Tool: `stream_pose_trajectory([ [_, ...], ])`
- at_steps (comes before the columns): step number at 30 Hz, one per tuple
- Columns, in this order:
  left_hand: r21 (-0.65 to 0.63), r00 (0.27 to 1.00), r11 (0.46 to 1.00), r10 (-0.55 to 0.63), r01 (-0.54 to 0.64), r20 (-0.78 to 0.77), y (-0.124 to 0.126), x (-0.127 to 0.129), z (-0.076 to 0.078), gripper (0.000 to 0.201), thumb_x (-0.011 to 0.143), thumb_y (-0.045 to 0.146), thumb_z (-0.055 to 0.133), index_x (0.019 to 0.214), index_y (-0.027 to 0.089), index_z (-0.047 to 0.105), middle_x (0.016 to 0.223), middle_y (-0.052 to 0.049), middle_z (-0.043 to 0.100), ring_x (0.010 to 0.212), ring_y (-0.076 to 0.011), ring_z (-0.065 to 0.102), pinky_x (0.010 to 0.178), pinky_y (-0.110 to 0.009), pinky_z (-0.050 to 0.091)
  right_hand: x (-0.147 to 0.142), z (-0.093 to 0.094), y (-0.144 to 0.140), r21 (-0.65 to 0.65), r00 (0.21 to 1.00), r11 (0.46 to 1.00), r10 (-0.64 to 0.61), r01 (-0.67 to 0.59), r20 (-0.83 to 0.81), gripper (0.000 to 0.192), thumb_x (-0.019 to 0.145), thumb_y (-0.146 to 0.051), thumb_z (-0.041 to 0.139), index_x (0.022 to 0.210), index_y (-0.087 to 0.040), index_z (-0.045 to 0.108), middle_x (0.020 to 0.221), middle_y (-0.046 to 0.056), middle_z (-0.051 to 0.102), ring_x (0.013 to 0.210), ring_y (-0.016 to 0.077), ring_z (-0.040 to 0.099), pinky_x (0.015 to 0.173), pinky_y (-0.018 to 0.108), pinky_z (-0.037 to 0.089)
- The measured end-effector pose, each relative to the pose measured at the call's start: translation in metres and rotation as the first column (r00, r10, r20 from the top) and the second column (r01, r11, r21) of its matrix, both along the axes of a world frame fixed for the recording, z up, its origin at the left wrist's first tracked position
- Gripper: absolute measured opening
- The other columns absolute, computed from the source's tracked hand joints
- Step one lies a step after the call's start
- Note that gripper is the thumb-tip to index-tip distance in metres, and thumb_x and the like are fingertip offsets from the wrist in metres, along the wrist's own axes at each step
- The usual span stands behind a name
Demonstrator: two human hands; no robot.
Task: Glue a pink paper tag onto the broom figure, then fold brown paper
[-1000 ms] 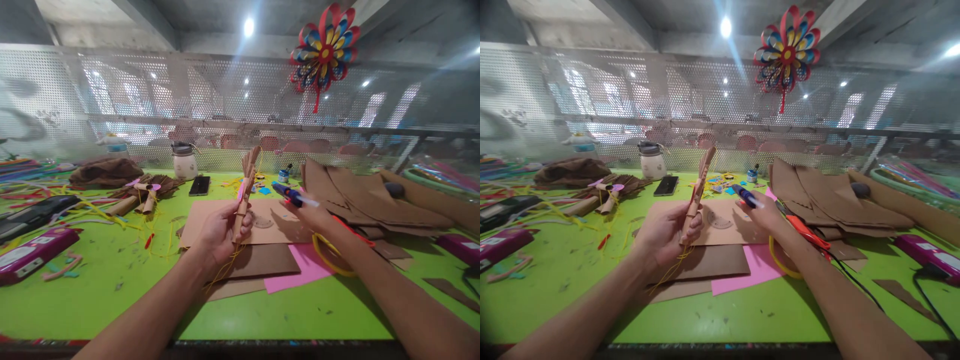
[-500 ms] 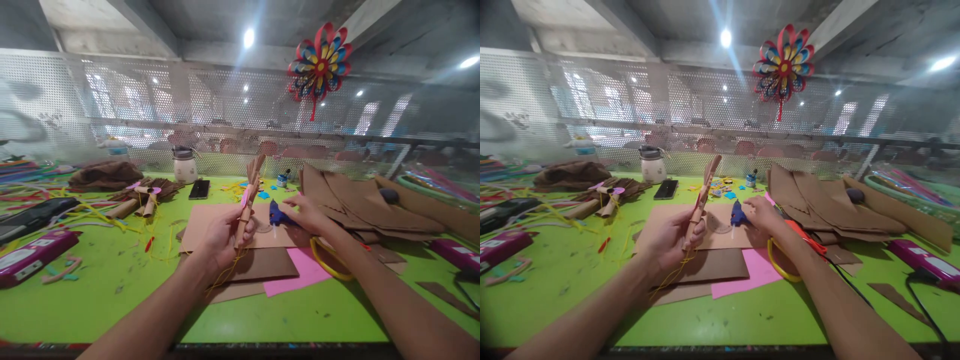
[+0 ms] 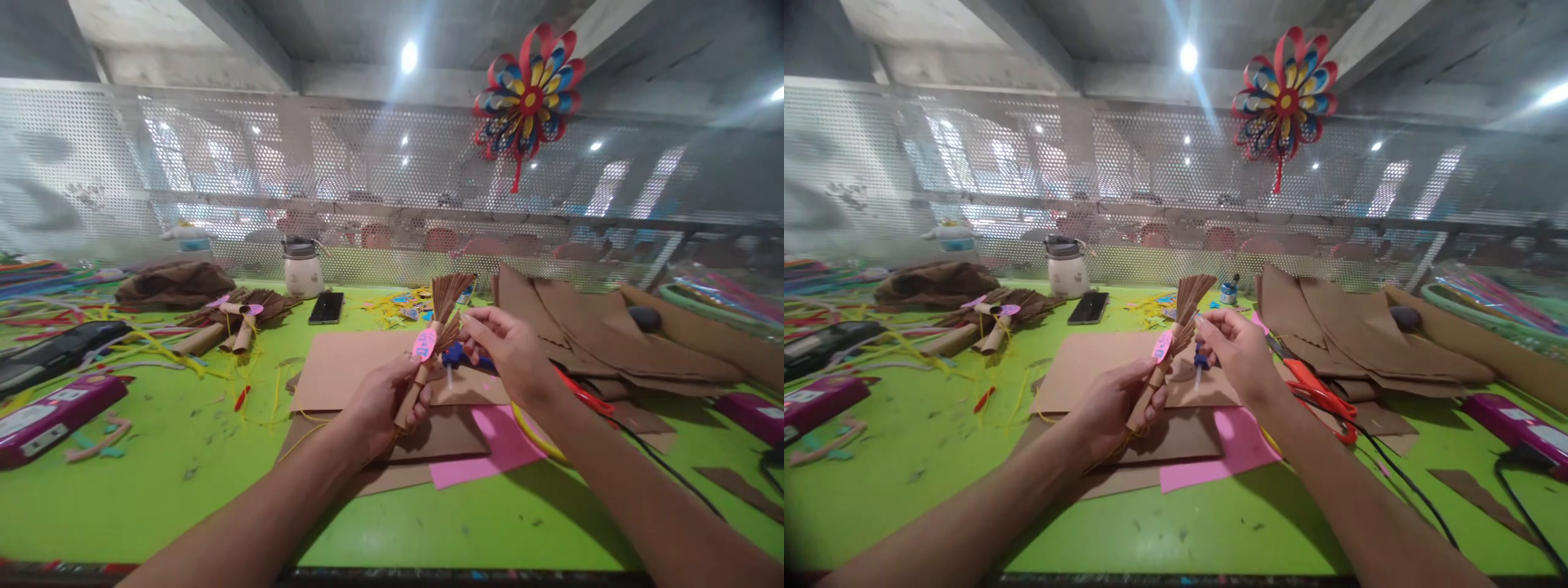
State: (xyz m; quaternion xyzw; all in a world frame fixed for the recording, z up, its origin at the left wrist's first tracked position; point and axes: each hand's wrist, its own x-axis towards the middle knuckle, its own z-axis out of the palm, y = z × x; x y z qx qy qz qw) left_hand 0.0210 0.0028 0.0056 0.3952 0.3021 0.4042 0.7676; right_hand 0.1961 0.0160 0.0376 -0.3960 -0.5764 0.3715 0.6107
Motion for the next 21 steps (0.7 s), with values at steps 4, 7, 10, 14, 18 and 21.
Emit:
stream_pose_trajectory([
  [4, 0.037, 1.0, 0.999, -0.026, 0.026, 0.006, -0.001, 0.0, -0.001, 0.019, 0.084, 0.032, 0.047, 0.084, 0.014, 0.052, 0.054, 0.0, 0.052, 0.036, -0.0077, 0.044, 0.035, -0.015, 0.031, -0.002, 0.003, -0.003, -0.078, 0.991, 0.994, 0.063, -0.072, -0.117, 0.026, 0.069, -0.038, 0.069, 0.078, -0.016, 0.058, 0.061, -0.002, 0.055, 0.046, 0.0066, 0.047, 0.042, 0.022, 0.036],
  [7, 0.026, 0.999, 0.999, -0.048, 0.048, 0.016, -0.002, 0.0, 0.001, 0.018, 0.085, 0.031, 0.046, 0.083, 0.014, 0.052, 0.055, -0.001, 0.053, 0.037, -0.0072, 0.044, 0.036, -0.015, 0.032, -0.001, 0.003, -0.004, -0.118, 0.976, 0.98, 0.142, -0.162, -0.166, 0.024, 0.07, -0.034, 0.07, 0.082, -0.016, 0.06, 0.064, -0.002, 0.056, 0.047, 0.0054, 0.045, 0.043, 0.02, 0.035],
  [10, -0.02, 0.997, 0.997, -0.074, 0.074, 0.03, -0.003, 0.001, 0.004, 0.017, 0.085, 0.029, 0.045, 0.083, 0.014, 0.052, 0.054, 0.0, 0.051, 0.037, -0.0069, 0.042, 0.035, -0.014, 0.031, 0.002, 0.001, -0.002, -0.115, 0.967, 0.972, 0.181, -0.203, -0.18, 0.022, 0.07, -0.032, 0.07, 0.082, -0.016, 0.06, 0.065, -0.002, 0.056, 0.049, 0.0058, 0.045, 0.043, 0.02, 0.034],
  [14, -0.072, 0.996, 0.995, -0.067, 0.071, 0.055, -0.002, 0.001, 0.006, 0.016, 0.085, 0.028, 0.045, 0.081, 0.014, 0.052, 0.053, 0.0, 0.049, 0.037, -0.0071, 0.042, 0.033, -0.014, 0.029, 0.0, -0.001, -0.002, -0.034, 0.977, 0.982, 0.183, -0.188, -0.108, 0.02, 0.071, -0.033, 0.069, 0.077, -0.016, 0.06, 0.066, 0.0, 0.059, 0.051, 0.0073, 0.048, 0.046, 0.022, 0.038],
  [18, -0.098, 0.995, 0.994, -0.044, 0.053, 0.087, -0.002, -0.001, 0.007, 0.017, 0.084, 0.027, 0.046, 0.082, 0.013, 0.054, 0.053, 0.0, 0.049, 0.037, -0.0076, 0.043, 0.032, -0.014, 0.029, -0.008, -0.002, -0.011, 0.076, 0.993, 0.992, 0.093, -0.099, 0.078, 0.019, 0.077, -0.035, 0.063, 0.077, -0.015, 0.061, 0.061, 0.0, 0.06, 0.052, 0.0099, 0.052, 0.052, 0.026, 0.044],
  [21, -0.095, 0.994, 0.995, 0.006, 0.004, 0.106, -0.001, -0.002, 0.008, 0.017, 0.085, 0.025, 0.045, 0.083, 0.012, 0.055, 0.052, 0.0, 0.049, 0.036, -0.0074, 0.043, 0.032, -0.014, 0.03, -0.016, -0.004, -0.019, 0.182, 0.973, 0.983, -0.012, -0.031, 0.232, 0.019, 0.08, -0.034, 0.059, 0.08, -0.016, 0.063, 0.063, 0.001, 0.061, 0.055, 0.0118, 0.055, 0.057, 0.028, 0.048],
])
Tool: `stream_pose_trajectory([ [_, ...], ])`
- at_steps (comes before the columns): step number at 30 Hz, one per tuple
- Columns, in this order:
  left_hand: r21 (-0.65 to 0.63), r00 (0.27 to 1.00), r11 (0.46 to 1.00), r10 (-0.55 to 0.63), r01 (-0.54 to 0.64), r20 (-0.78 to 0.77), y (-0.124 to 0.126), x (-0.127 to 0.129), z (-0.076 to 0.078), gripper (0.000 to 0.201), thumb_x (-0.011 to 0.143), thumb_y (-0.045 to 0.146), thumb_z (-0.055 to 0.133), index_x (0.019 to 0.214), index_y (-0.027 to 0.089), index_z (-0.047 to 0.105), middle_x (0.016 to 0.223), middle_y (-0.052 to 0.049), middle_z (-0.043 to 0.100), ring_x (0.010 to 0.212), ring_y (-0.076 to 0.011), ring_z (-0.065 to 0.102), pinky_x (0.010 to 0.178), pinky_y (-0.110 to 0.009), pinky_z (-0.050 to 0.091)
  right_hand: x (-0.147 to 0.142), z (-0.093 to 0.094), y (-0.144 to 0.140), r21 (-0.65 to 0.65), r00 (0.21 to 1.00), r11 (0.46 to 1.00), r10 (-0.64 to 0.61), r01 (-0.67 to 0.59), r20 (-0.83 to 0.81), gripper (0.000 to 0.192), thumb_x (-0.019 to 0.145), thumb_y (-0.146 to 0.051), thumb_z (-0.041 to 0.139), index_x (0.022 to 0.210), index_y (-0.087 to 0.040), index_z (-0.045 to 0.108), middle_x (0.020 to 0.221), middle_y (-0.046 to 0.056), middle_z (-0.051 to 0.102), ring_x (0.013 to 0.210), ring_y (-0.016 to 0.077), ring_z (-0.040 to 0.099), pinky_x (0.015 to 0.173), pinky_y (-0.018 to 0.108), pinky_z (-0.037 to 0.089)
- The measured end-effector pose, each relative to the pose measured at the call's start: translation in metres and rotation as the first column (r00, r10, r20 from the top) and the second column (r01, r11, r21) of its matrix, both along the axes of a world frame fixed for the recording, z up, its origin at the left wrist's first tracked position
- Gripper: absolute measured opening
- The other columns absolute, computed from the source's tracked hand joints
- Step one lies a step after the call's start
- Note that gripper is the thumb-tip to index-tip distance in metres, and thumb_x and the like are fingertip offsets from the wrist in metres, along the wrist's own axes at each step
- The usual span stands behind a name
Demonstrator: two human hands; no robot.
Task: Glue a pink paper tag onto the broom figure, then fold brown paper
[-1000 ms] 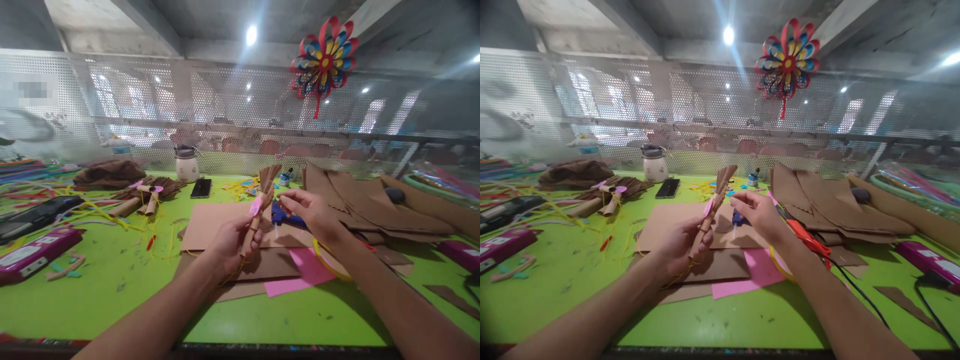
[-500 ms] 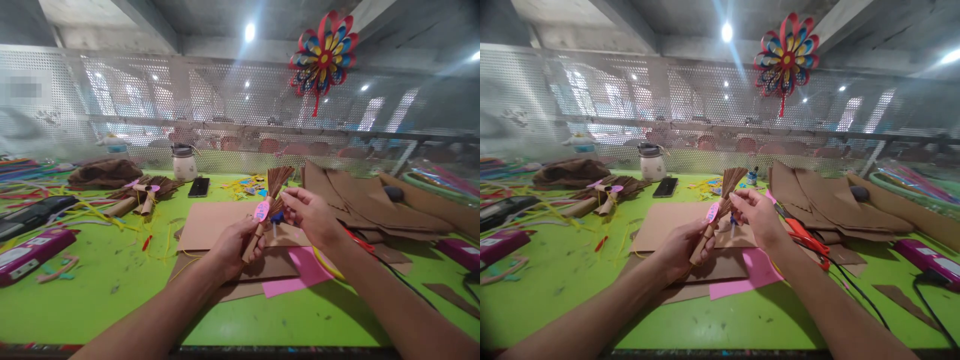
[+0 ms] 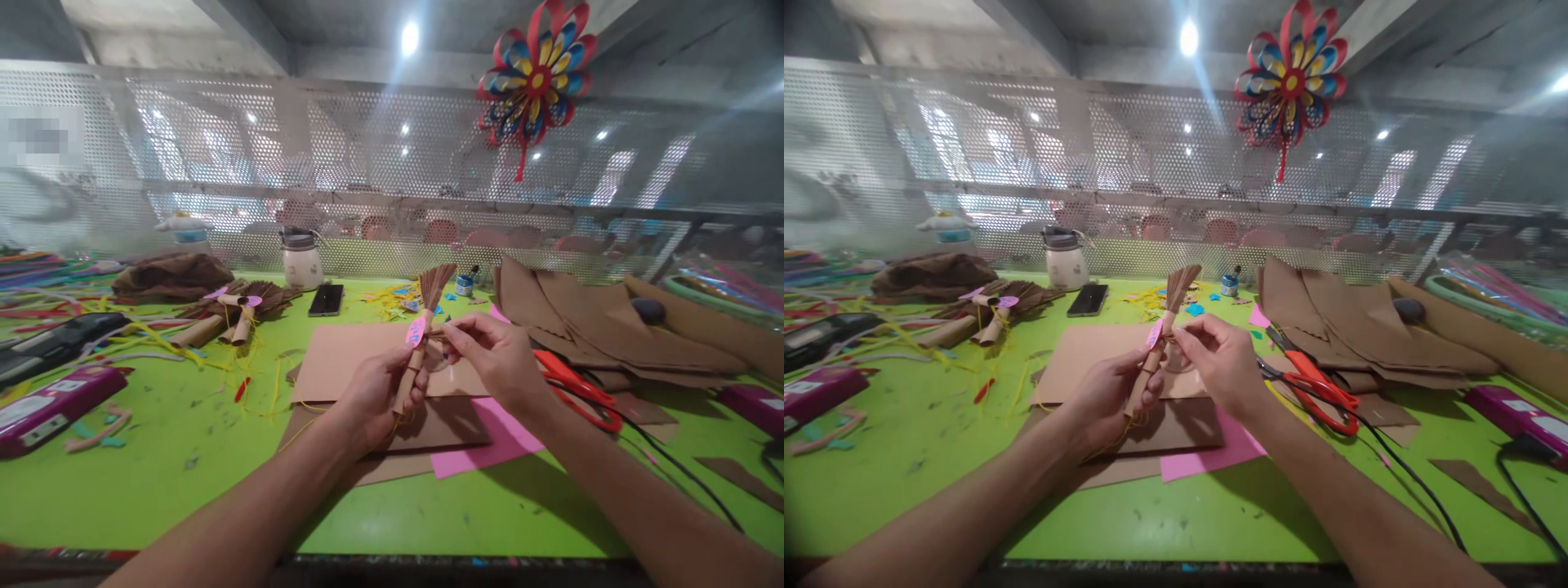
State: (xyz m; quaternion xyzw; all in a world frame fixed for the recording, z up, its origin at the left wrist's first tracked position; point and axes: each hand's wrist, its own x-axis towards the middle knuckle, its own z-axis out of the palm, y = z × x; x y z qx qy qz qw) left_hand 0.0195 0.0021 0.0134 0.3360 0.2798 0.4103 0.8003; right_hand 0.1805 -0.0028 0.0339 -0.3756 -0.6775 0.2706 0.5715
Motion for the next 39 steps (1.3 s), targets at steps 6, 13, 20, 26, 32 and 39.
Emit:
stream_pose_trajectory([
  [6, 0.035, 0.995, 0.995, 0.095, -0.096, 0.028, 0.005, -0.001, -0.004, 0.018, 0.085, 0.025, 0.046, 0.078, 0.012, 0.055, 0.054, -0.001, 0.051, 0.039, -0.0079, 0.046, 0.035, -0.015, 0.034, -0.014, -0.014, -0.005, 0.342, 0.967, 0.94, -0.103, 0.019, 0.231, 0.013, 0.086, -0.023, 0.052, 0.09, -0.02, 0.064, 0.089, 0.006, 0.064, 0.086, 0.0176, 0.059, 0.078, 0.034, 0.049],
  [13, 0.038, 0.99, 0.99, 0.137, -0.138, 0.041, 0.003, -0.001, -0.002, 0.018, 0.085, 0.028, 0.048, 0.079, 0.013, 0.054, 0.053, 0.0, 0.053, 0.038, -0.0087, 0.048, 0.033, -0.016, 0.034, -0.021, -0.021, -0.006, 0.492, 0.92, 0.869, -0.233, 0.051, 0.316, 0.028, 0.084, -0.018, 0.053, 0.111, -0.021, 0.059, 0.113, 0.009, 0.057, 0.107, 0.0233, 0.05, 0.093, 0.044, 0.042],
  [20, -0.008, 0.991, 0.992, 0.129, -0.128, 0.034, 0.002, -0.001, 0.0, 0.015, 0.084, 0.027, 0.049, 0.082, 0.013, 0.055, 0.053, 0.001, 0.053, 0.037, -0.0083, 0.048, 0.031, -0.015, 0.032, -0.021, -0.022, -0.005, 0.513, 0.887, 0.856, -0.283, 0.063, 0.364, 0.032, 0.084, -0.021, 0.053, 0.116, -0.02, 0.056, 0.112, 0.011, 0.056, 0.106, 0.0261, 0.048, 0.091, 0.047, 0.04],
  [26, 0.031, 0.984, 0.985, 0.171, -0.173, 0.043, 0.002, 0.001, -0.001, 0.015, 0.083, 0.025, 0.05, 0.079, 0.012, 0.057, 0.052, 0.001, 0.051, 0.038, -0.0079, 0.046, 0.032, -0.015, 0.033, -0.021, -0.023, -0.007, 0.466, 0.879, 0.881, -0.286, 0.085, 0.381, 0.033, 0.082, -0.024, 0.054, 0.115, -0.018, 0.058, 0.104, 0.012, 0.054, 0.1, 0.0256, 0.048, 0.088, 0.045, 0.042],
  [32, 0.075, 0.979, 0.979, 0.185, -0.192, 0.083, 0.003, 0.003, -0.002, 0.014, 0.083, 0.022, 0.051, 0.087, 0.011, 0.059, 0.059, 0.0, 0.054, 0.04, -0.0067, 0.048, 0.035, -0.015, 0.037, -0.023, -0.027, -0.008, 0.42, 0.902, 0.906, -0.217, 0.045, 0.373, 0.038, 0.084, -0.028, 0.053, 0.122, -0.019, 0.054, 0.106, 0.012, 0.053, 0.103, 0.0251, 0.048, 0.091, 0.044, 0.041],
  [39, 0.089, 0.981, 0.978, 0.186, -0.191, 0.06, 0.001, 0.0, 0.001, 0.015, 0.082, 0.023, 0.052, 0.091, 0.013, 0.058, 0.059, 0.001, 0.054, 0.039, -0.0065, 0.047, 0.033, -0.014, 0.036, -0.025, -0.031, -0.008, 0.381, 0.928, 0.924, -0.142, 0.0, 0.345, 0.039, 0.085, -0.026, 0.053, 0.123, -0.017, 0.053, 0.106, 0.011, 0.053, 0.103, 0.0237, 0.048, 0.092, 0.043, 0.042],
])
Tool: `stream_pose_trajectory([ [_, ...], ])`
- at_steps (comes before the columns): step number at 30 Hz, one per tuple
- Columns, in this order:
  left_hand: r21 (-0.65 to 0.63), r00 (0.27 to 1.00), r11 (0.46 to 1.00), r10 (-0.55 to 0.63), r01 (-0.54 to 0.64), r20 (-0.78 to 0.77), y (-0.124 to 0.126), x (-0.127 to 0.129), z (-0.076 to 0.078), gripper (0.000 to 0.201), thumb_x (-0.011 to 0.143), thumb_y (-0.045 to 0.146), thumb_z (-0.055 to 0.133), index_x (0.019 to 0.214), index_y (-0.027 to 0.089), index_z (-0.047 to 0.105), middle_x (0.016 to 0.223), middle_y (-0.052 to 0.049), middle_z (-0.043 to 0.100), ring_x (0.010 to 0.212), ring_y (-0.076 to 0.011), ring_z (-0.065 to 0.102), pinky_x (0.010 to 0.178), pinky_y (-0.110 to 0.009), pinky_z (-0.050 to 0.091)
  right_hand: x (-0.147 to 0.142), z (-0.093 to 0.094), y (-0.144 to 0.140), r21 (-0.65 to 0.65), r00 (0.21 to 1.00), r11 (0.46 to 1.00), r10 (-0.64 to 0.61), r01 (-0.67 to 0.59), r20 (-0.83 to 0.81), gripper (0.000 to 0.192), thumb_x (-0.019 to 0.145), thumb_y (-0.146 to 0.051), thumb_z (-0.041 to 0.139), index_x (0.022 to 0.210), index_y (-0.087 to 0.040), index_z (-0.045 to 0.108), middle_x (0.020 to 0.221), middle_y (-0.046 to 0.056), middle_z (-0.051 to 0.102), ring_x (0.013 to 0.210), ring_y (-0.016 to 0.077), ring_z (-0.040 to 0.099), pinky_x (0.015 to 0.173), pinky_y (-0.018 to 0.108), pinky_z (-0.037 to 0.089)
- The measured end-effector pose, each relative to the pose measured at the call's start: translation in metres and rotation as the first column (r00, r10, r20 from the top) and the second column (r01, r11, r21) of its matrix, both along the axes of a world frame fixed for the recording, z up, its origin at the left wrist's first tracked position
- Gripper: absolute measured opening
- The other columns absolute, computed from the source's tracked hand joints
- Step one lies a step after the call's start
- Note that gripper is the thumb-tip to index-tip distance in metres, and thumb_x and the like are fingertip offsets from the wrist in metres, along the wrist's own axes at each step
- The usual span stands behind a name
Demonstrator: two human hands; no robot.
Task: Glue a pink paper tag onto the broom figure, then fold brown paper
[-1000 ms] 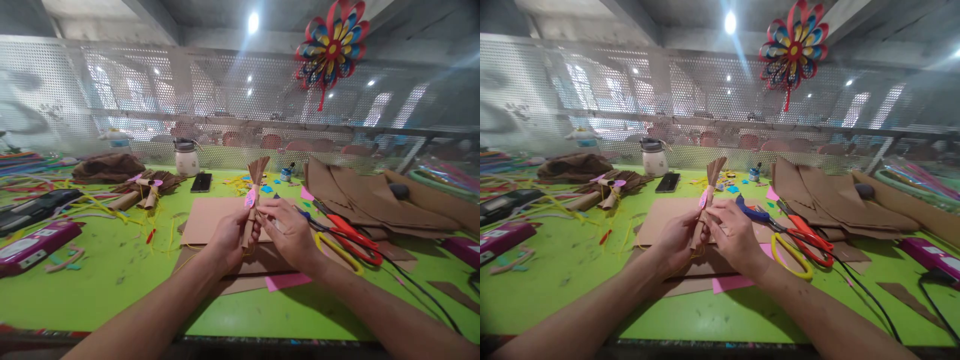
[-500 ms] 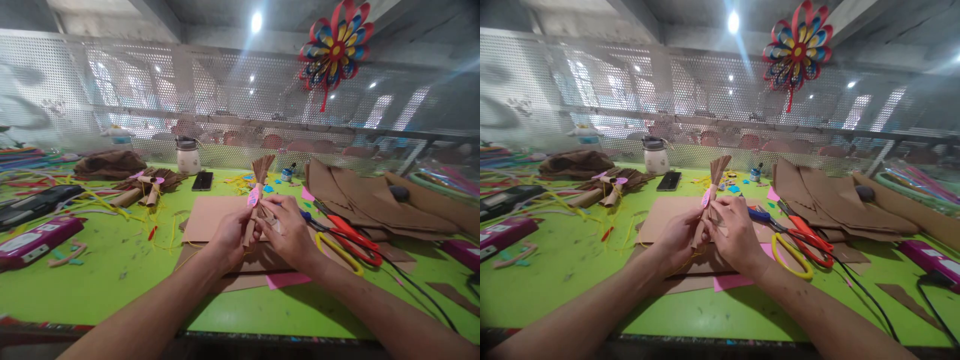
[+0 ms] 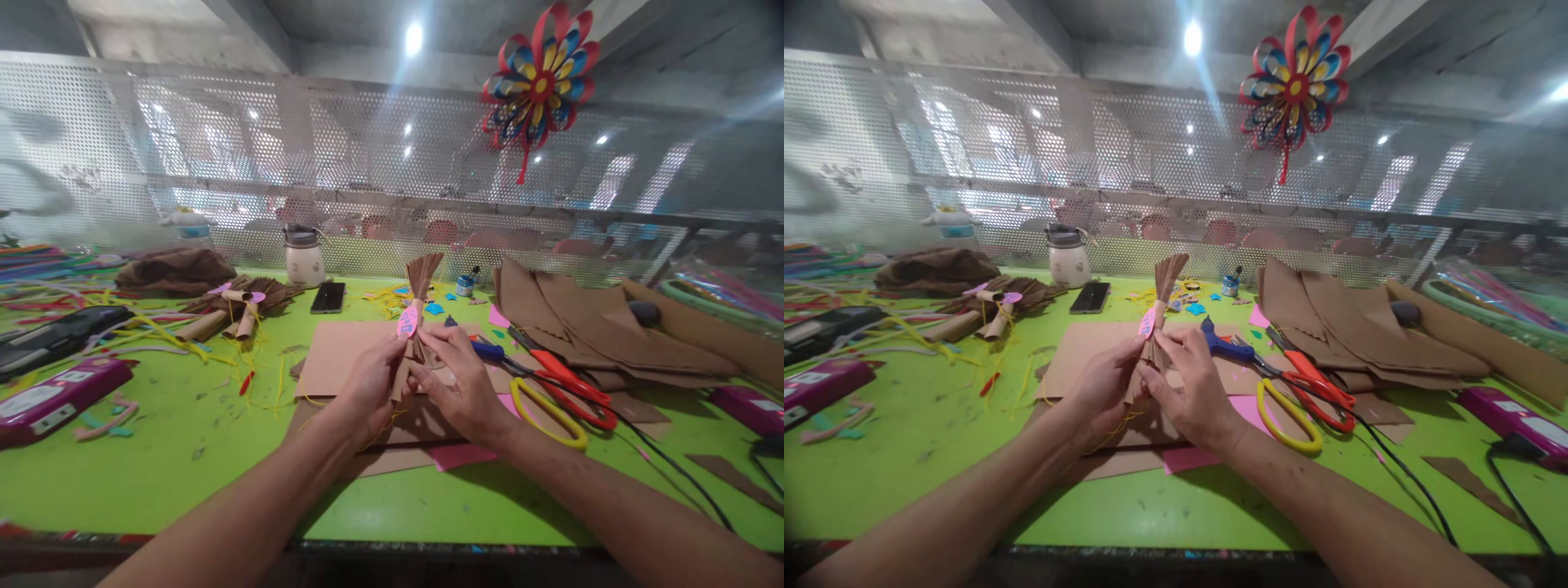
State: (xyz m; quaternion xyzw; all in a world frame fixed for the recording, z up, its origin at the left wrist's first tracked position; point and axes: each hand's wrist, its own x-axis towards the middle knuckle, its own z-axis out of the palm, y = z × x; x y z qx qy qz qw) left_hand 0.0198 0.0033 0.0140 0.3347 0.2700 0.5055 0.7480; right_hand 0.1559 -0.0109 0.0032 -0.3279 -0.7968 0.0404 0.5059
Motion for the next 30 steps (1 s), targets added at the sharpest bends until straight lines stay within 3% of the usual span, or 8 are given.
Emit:
stream_pose_trajectory([
  [11, 0.081, 0.999, 0.996, 0.023, -0.02, -0.03, -0.0012, -0.0003, 0.0004, 0.02, 0.081, 0.021, 0.054, 0.099, 0.015, 0.058, 0.063, 0.001, 0.056, 0.039, -0.0058, 0.047, 0.031, -0.014, 0.035, 0.0033, 0.0015, -0.0002, 0.048, 0.998, 0.999, -0.025, 0.022, 0.065, 0.038, 0.084, -0.029, 0.054, 0.121, -0.016, 0.053, 0.104, 0.012, 0.052, 0.1, 0.0241, 0.047, 0.089, 0.044, 0.043],
  [30, 0.011, 0.998, 0.999, 0.054, -0.054, -0.042, -0.0049, 0.0021, 0.0038, 0.017, 0.078, 0.02, 0.056, 0.094, 0.013, 0.058, 0.065, 0.001, 0.056, 0.041, -0.0064, 0.048, 0.033, -0.015, 0.034, 0.0033, 0.002, -0.0018, 0.091, 0.985, 0.993, -0.082, 0.069, 0.151, 0.045, 0.084, -0.036, 0.053, 0.121, -0.01, 0.053, 0.102, 0.013, 0.052, 0.098, 0.0247, 0.046, 0.088, 0.044, 0.043],
])
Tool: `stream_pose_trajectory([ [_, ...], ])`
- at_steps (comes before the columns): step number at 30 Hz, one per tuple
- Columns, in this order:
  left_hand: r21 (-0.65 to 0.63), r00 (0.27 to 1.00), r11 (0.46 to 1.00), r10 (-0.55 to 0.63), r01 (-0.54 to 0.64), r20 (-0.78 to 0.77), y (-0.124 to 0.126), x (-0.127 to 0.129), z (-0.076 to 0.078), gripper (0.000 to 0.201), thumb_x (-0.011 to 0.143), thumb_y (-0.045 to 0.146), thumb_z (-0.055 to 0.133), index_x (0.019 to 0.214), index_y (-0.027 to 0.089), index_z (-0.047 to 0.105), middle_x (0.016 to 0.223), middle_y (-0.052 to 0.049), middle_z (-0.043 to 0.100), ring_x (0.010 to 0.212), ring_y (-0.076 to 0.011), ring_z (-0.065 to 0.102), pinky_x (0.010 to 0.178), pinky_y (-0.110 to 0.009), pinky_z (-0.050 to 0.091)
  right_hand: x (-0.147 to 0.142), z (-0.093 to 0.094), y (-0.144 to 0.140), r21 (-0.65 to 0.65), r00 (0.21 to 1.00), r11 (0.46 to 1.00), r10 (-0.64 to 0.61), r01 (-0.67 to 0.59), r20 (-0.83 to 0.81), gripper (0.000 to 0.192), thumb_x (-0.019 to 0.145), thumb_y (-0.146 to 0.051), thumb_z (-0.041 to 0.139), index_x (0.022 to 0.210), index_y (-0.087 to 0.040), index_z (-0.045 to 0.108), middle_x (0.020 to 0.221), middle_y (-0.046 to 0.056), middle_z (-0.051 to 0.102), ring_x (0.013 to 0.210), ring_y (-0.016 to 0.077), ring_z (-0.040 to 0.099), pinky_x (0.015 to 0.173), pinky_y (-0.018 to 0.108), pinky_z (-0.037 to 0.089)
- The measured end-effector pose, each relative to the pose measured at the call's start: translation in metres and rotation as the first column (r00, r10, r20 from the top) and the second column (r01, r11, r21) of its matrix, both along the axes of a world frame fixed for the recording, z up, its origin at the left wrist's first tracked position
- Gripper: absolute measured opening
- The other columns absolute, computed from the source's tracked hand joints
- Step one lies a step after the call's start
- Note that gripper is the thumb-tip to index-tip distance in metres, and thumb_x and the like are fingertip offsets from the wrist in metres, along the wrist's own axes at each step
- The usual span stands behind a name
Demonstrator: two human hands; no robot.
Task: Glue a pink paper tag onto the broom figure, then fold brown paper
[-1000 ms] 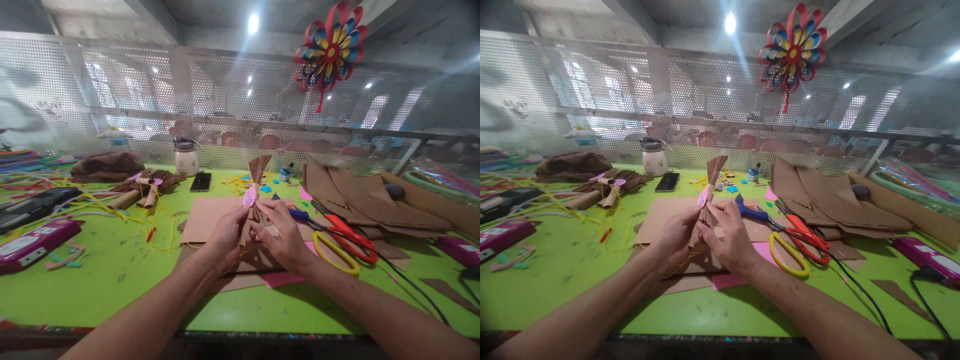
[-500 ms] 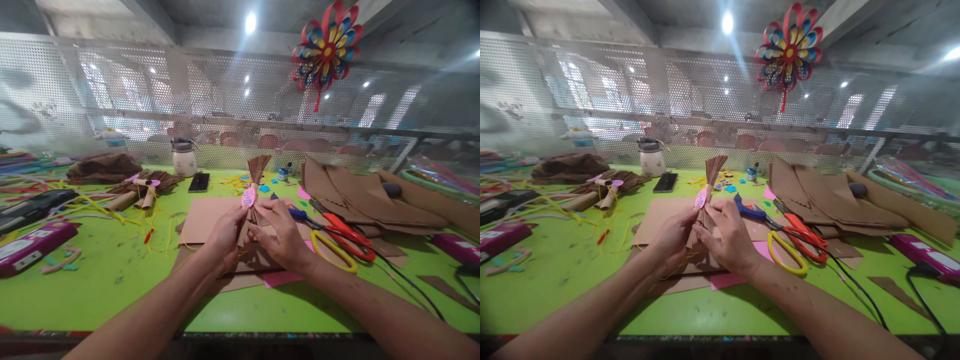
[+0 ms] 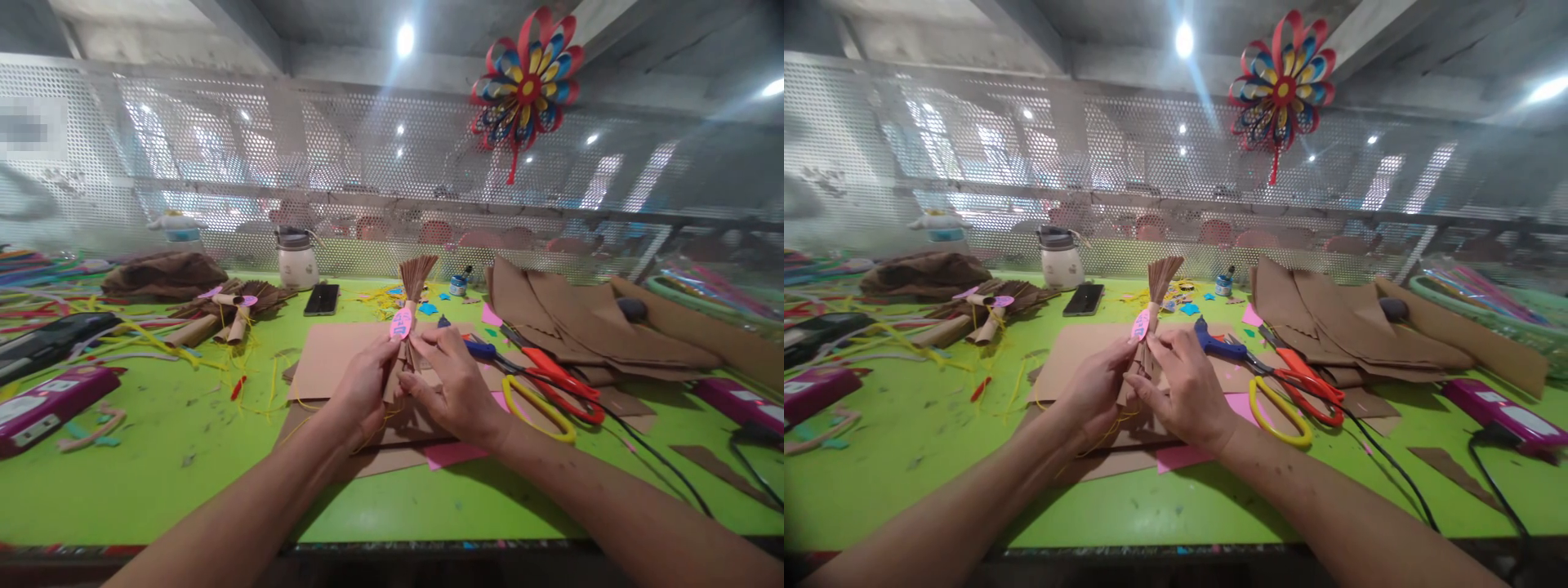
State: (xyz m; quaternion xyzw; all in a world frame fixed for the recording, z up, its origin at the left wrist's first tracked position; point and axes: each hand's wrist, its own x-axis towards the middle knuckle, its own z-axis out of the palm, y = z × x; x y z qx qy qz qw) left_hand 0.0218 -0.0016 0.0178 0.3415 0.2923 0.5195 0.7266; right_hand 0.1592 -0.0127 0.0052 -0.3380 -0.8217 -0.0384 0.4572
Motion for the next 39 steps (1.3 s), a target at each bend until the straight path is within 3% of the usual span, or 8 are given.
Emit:
stream_pose_trajectory([
  [8, 0.048, 0.998, 0.999, -0.004, 0.007, -0.062, 0.008, -0.003, -0.008, 0.017, 0.079, 0.029, 0.054, 0.079, 0.013, 0.056, 0.054, 0.002, 0.051, 0.038, -0.0068, 0.044, 0.034, -0.016, 0.032, 0.004, 0.003, 0.004, -0.003, 0.992, 1.0, 0.018, -0.018, -0.126, 0.04, 0.085, -0.034, 0.052, 0.12, -0.014, 0.053, 0.107, 0.012, 0.052, 0.103, 0.0237, 0.047, 0.091, 0.041, 0.041],
  [14, 0.125, 0.976, 0.991, 0.077, -0.052, -0.203, 0.011, -0.007, -0.01, 0.023, 0.079, 0.034, 0.052, 0.084, 0.013, 0.057, 0.057, 0.001, 0.054, 0.043, -0.0071, 0.046, 0.04, -0.016, 0.036, 0.02, 0.01, 0.02, -0.071, 0.918, 0.99, -0.138, 0.12, -0.371, 0.033, 0.088, -0.039, 0.046, 0.103, -0.014, 0.061, 0.096, 0.009, 0.057, 0.092, 0.0199, 0.053, 0.082, 0.035, 0.044],
  [20, 0.172, 0.942, 0.983, 0.118, -0.066, -0.316, 0.013, -0.008, -0.012, 0.026, 0.077, 0.037, 0.052, 0.086, 0.013, 0.057, 0.062, -0.001, 0.056, 0.049, -0.0081, 0.049, 0.046, -0.017, 0.039, 0.04, 0.009, 0.041, -0.25, 0.813, 0.958, -0.255, 0.139, -0.524, 0.041, 0.088, -0.049, 0.042, 0.088, -0.015, 0.065, 0.087, 0.006, 0.059, 0.082, 0.0169, 0.054, 0.073, 0.03, 0.044],
  [24, 0.153, 0.949, 0.985, 0.125, -0.083, -0.291, 0.015, -0.008, -0.013, 0.021, 0.077, 0.032, 0.049, 0.08, 0.013, 0.057, 0.063, -0.001, 0.055, 0.05, -0.0072, 0.048, 0.048, -0.017, 0.04, 0.05, 0.005, 0.053, -0.348, 0.81, 0.929, -0.3, 0.127, -0.505, 0.043, 0.085, -0.052, 0.044, 0.082, -0.015, 0.066, 0.082, 0.006, 0.061, 0.076, 0.0165, 0.055, 0.069, 0.029, 0.044],
  [27, 0.208, 0.961, 0.975, 0.129, -0.077, -0.245, 0.015, -0.008, -0.012, 0.018, 0.078, 0.029, 0.051, 0.082, 0.013, 0.056, 0.064, 0.0, 0.054, 0.051, -0.0062, 0.048, 0.049, -0.016, 0.039, 0.054, 0.001, 0.06, -0.418, 0.826, 0.893, -0.357, 0.166, -0.436, 0.045, 0.084, -0.052, 0.045, 0.076, -0.013, 0.066, 0.073, 0.005, 0.062, 0.069, 0.0165, 0.055, 0.066, 0.028, 0.042],
  [33, 0.271, 0.967, 0.958, 0.147, -0.088, -0.206, 0.016, -0.007, -0.008, 0.015, 0.079, 0.026, 0.057, 0.087, 0.014, 0.052, 0.071, -0.002, 0.058, 0.06, -0.0079, 0.056, 0.054, -0.017, 0.043, 0.067, -0.01, 0.076, -0.407, 0.886, 0.856, -0.421, 0.318, -0.195, 0.032, 0.078, -0.04, 0.051, 0.071, -0.012, 0.067, 0.072, 0.006, 0.065, 0.071, 0.0184, 0.057, 0.068, 0.029, 0.04],
  [39, 0.274, 0.967, 0.958, 0.146, -0.086, -0.209, 0.016, -0.006, -0.008, 0.022, 0.079, 0.023, 0.061, 0.093, 0.014, 0.048, 0.079, -0.009, 0.065, 0.071, -0.0156, 0.064, 0.061, -0.025, 0.048, 0.066, -0.014, 0.078, -0.434, 0.89, 0.848, -0.416, 0.304, -0.187, 0.032, 0.076, -0.04, 0.049, 0.073, -0.013, 0.067, 0.074, 0.006, 0.066, 0.071, 0.0187, 0.058, 0.068, 0.029, 0.042],
])
